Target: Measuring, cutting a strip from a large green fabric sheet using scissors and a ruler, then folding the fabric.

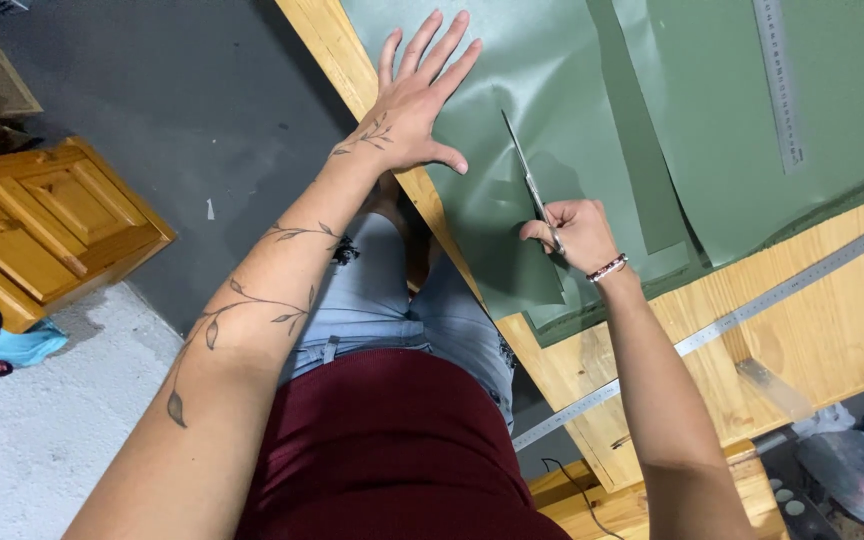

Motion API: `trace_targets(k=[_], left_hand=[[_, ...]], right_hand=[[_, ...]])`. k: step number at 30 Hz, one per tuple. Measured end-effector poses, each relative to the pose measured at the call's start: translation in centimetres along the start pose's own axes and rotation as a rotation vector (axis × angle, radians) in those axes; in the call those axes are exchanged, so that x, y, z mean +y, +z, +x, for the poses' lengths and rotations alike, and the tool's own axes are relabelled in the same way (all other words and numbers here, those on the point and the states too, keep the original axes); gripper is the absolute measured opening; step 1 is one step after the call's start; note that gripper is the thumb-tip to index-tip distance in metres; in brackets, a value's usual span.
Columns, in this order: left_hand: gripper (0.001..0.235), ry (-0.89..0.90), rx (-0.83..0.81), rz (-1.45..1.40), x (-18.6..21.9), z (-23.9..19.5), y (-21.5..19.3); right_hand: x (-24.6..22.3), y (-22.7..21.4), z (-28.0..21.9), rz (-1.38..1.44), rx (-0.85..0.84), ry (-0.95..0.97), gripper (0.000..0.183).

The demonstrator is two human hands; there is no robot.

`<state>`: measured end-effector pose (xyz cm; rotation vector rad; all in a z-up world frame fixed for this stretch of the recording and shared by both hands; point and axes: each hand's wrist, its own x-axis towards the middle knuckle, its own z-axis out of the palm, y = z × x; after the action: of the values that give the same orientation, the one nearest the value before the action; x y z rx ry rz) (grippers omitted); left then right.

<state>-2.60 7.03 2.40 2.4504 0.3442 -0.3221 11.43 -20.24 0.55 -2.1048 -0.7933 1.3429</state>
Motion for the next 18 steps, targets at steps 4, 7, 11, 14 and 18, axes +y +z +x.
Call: trace_targets(k=[4, 7, 11, 14, 18], left_hand=[[0.141, 0.008, 0.007, 0.017, -0.4, 0.1, 0.5], [0.141, 0.011, 0.011, 0.016, -0.3, 0.1, 0.3], [0.141, 0.002, -0.002, 0.008, -0.3, 0.1, 0.3], [0.142, 0.007, 0.0, 0.014, -0.5, 0.2, 0.5], [0.143, 0.015, 0.007, 0.019, -0.7, 0.3, 0.8]], right_hand=[[-0.1, 0.1, -0.1, -0.014, -0.005, 0.003, 0.051], [0.0, 0.1, 0.0, -0.017, -0.007, 0.003, 0.052], [0.0, 0.1, -0.1, -0.029, -0.005, -0.004, 0.054], [0.2, 0.2, -0.1, -0.036, 0.002, -0.012, 0.054], [1.2, 0.5, 0.1, -0.048, 0.021, -0.04, 0.063]])
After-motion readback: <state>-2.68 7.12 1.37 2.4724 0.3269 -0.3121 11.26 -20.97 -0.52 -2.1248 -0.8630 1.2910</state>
